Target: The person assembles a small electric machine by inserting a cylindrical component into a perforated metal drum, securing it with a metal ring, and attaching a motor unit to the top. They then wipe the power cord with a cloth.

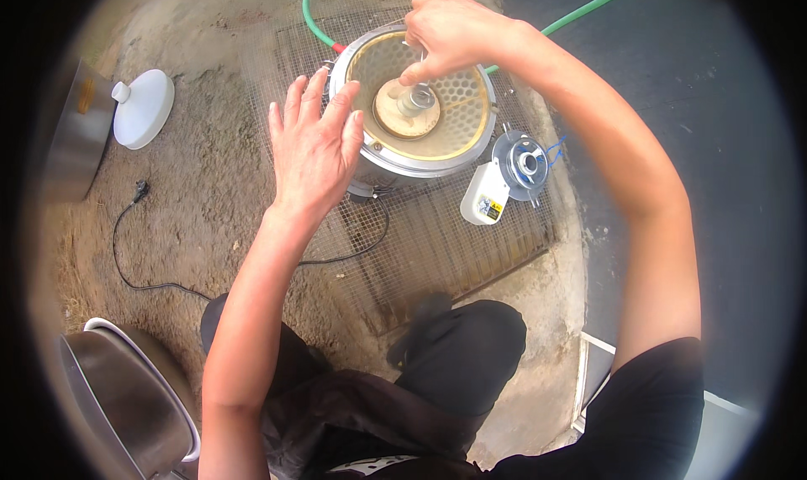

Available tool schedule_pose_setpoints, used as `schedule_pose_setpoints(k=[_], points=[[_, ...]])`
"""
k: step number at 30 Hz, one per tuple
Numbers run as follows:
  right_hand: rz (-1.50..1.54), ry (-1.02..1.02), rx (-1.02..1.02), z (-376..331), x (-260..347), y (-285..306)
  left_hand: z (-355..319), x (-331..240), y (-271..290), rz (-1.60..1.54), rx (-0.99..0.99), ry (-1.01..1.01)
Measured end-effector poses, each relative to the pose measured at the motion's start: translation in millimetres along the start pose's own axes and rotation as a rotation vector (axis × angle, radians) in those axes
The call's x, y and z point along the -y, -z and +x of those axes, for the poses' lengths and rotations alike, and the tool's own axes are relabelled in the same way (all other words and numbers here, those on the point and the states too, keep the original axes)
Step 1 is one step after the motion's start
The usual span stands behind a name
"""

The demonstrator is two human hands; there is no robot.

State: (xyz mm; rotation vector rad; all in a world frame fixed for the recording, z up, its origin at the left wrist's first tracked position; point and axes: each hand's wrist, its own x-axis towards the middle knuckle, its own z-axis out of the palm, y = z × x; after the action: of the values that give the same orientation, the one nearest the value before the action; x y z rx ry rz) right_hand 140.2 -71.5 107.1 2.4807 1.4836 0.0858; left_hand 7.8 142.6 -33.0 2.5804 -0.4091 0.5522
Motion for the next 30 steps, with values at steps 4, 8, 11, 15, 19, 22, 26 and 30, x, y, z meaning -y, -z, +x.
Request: schedule_pose_setpoints(k=[4, 8, 11, 15, 19, 22, 26, 30], points=[[-0.037, 0.005, 0.070, 1.0, -8.6, 11.3, 0.3, -0.6, -2.6, -0.122, 0.026, 0.042], [-0.155, -0.029, 0.091, 8.0, -12.3, 1.6, 4.3, 3.6, -10.9, -0.160, -0.009, 0.054], [-0.208, -0.070, 0.076, 9.6, -12.8, -5.0, 6.4, 5.3, -17.6, -0.233, -0.036, 0.063], [-0.179, -0.026, -0.054, 7.1, -11.7, -7.7, 9.3, 8.6, -21.0, -0.279, -0.068, 0.051], [-0.180, -0.054, -0.100, 7.4, -6.5, -12.8, 10.7, 11.1, -23.3, -0.306, -0.074, 0.047], [-0.264, -0.021, -0.172, 9.5, -5.8, -13.3, 12.4, 11.2, -26.0, -0.311, -0.079, 0.053], [-0.292, 0.066, -0.204, 10.7, -6.7, -11.3, 14.2, 10.6, -26.5, -0.331, -0.077, 0.065], [-0.197, 0.087, -0.217, 10.3, -6.6, -13.2, 14.2, 10.5, -26.1, -0.365, -0.067, 0.076]])
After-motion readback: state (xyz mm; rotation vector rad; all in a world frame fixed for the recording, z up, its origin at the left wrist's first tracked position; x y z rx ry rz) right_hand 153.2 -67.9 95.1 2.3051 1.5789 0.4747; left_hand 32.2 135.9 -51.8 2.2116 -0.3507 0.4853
